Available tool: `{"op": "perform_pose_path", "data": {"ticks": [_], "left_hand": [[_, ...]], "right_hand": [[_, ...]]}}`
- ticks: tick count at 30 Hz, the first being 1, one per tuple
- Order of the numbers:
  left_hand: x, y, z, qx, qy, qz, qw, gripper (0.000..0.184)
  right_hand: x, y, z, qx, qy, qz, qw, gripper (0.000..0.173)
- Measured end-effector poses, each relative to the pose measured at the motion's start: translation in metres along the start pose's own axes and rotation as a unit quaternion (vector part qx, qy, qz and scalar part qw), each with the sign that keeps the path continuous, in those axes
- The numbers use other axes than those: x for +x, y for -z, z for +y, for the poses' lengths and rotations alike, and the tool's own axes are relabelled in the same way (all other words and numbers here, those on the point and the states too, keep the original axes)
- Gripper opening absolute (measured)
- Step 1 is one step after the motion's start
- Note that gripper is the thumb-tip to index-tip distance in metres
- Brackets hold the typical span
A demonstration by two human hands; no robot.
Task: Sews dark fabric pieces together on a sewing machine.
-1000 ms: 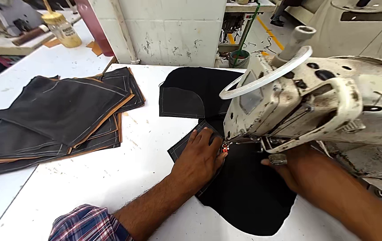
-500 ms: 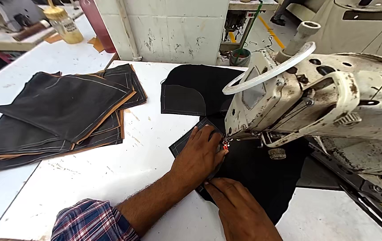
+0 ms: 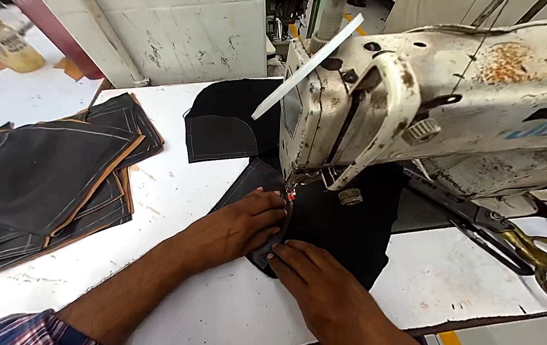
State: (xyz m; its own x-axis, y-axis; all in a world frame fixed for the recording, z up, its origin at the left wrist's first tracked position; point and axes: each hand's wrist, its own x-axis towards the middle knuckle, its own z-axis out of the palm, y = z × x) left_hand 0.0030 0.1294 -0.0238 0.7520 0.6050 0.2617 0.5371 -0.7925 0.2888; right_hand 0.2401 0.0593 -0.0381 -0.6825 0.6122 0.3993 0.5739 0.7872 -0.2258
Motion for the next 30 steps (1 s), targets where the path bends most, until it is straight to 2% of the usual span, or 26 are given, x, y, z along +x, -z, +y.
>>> {"op": "perform_pose_path", "data": {"ticks": [6, 20, 23, 27, 30], "left_hand": [[0.006, -0.007, 0.017, 0.009, 0.081, 0.027, 0.996, 0.038], [0.020, -0.016, 0.028, 0.030, 0.187, 0.054, 0.980, 0.043], [0.016, -0.008, 0.022, -0.002, 0.156, 0.054, 0.986, 0.039], [0.001, 0.002, 0.011, -0.063, 0.026, 0.037, 0.997, 0.029], [0.002, 0.002, 0.009, -0.064, 0.027, 0.038, 0.997, 0.030]], "right_hand": [[-0.003, 0.010, 0.023, 0.018, 0.019, -0.022, 0.999, 0.037], [0.010, 0.024, 0.078, 0.038, 0.103, -0.069, 0.992, 0.035], [0.013, 0.024, 0.083, 0.049, 0.110, -0.065, 0.991, 0.035], [0.012, 0.023, 0.085, 0.054, 0.117, -0.057, 0.990, 0.036], [0.013, 0.025, 0.090, 0.054, 0.123, -0.063, 0.989, 0.038]]}}
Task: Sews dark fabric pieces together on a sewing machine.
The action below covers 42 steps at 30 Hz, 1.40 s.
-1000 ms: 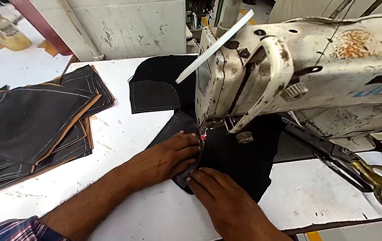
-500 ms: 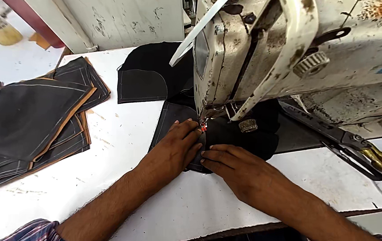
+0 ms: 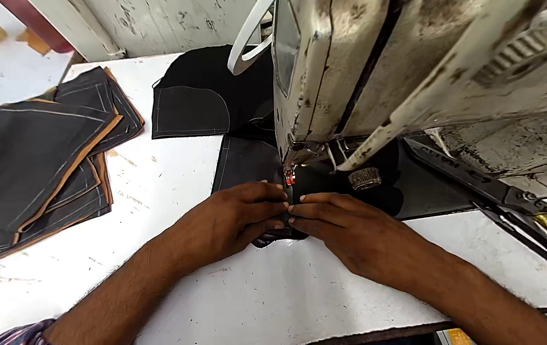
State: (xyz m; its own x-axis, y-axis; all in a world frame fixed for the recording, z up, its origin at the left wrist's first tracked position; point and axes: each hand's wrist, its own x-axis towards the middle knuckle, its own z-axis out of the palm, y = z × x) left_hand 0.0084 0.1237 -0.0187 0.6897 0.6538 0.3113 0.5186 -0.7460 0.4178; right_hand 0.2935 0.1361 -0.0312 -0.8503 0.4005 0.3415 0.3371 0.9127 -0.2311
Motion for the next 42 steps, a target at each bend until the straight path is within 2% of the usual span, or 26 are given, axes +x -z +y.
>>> {"op": "perform_pose_path", "data": {"ticks": [10, 13, 15, 17, 23, 26, 32, 42], "left_hand": [[0.010, -0.009, 0.006, 0.051, 0.067, 0.032, 0.996, 0.034], [0.008, -0.007, 0.004, 0.039, 0.038, 0.040, 0.998, 0.029], [0.005, -0.005, 0.002, 0.017, 0.002, 0.035, 0.999, 0.022], [0.003, -0.003, 0.002, 0.002, -0.018, 0.026, 0.999, 0.020], [0.002, 0.000, 0.000, -0.004, -0.042, 0.011, 0.999, 0.020], [0.001, 0.002, -0.001, -0.002, -0.048, -0.005, 0.999, 0.026], [0.005, -0.001, 0.001, 0.013, -0.029, 0.017, 0.999, 0.025], [0.012, -0.006, -0.001, 0.066, 0.024, 0.041, 0.997, 0.030]], "right_hand": [[0.007, 0.005, 0.024, -0.009, 0.009, -0.005, 1.000, 0.040], [0.002, 0.002, 0.023, -0.012, 0.010, 0.032, 0.999, 0.040], [0.000, 0.004, 0.019, -0.025, 0.011, 0.094, 0.995, 0.034], [-0.001, 0.005, 0.018, -0.028, 0.024, 0.120, 0.992, 0.029], [0.003, 0.004, 0.016, 0.005, 0.042, 0.028, 0.999, 0.037], [0.004, 0.006, 0.016, -0.001, 0.029, 0.025, 0.999, 0.038], [0.005, 0.006, 0.017, -0.024, -0.001, 0.035, 0.999, 0.038], [0.007, 0.000, 0.016, -0.071, -0.098, 0.038, 0.992, 0.046]]}}
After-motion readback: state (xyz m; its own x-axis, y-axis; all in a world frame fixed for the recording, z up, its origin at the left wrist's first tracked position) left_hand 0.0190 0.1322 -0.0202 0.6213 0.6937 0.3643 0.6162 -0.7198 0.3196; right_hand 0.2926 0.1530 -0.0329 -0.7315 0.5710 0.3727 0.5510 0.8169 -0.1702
